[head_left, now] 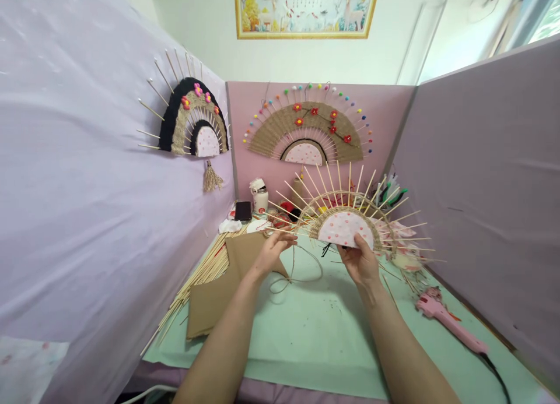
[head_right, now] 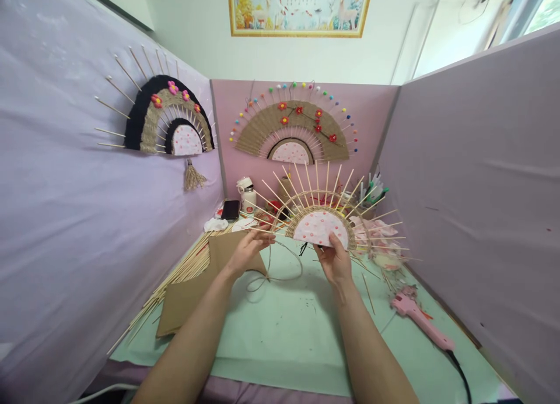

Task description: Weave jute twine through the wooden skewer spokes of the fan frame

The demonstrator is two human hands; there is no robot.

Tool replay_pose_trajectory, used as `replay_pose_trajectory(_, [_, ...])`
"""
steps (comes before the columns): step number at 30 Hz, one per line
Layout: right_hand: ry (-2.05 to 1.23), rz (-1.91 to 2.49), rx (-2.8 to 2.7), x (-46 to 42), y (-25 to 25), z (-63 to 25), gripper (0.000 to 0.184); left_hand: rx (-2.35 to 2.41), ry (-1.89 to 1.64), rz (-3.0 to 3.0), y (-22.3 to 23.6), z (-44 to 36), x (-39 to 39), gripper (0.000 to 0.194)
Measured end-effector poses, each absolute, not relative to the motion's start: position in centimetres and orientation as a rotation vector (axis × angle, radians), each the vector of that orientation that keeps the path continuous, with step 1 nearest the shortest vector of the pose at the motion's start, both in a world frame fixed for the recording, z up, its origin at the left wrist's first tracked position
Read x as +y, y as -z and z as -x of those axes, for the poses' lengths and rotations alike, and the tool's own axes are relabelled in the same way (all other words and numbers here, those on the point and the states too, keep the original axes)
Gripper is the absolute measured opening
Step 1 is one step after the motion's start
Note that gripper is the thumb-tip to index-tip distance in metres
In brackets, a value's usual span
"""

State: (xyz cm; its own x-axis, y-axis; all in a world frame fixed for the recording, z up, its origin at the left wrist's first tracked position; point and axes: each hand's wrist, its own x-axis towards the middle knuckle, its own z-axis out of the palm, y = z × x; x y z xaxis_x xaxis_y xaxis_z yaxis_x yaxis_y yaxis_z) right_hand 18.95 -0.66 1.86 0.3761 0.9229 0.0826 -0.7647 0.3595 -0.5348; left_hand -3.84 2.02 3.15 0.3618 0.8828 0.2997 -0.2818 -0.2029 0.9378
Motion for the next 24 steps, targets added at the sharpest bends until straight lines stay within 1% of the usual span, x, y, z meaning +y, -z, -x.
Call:
replay_pose_trajectory(3, [-1.135,0.46,-0.441,-0.7,-1.6,-18.5,0.027,0.51,-1.207,-1.112,-3.6,3.4,1.6,0.038])
replay_pose_trajectory(8, [-1.153,0.469,-0.493,-0.8,-1.3,-17.6,0.028,0.531,-1.319,-0.902,-3.5,2.3,1.4,0.032])
replay_pose_trajectory(18, [-1.118,0.434,-0.514,-1.4,-1.5,-15.2,0.029,0.508,-1.479,-0.711,-2.4,1.7,2.1,0.035])
replay_pose_trajectory(24, [-1.227,0.399,-0.535,-1.4,-0.9,-12.6,0.025,0.489,-1.392,-0.752,-2.2,1.6,1.9,0.034])
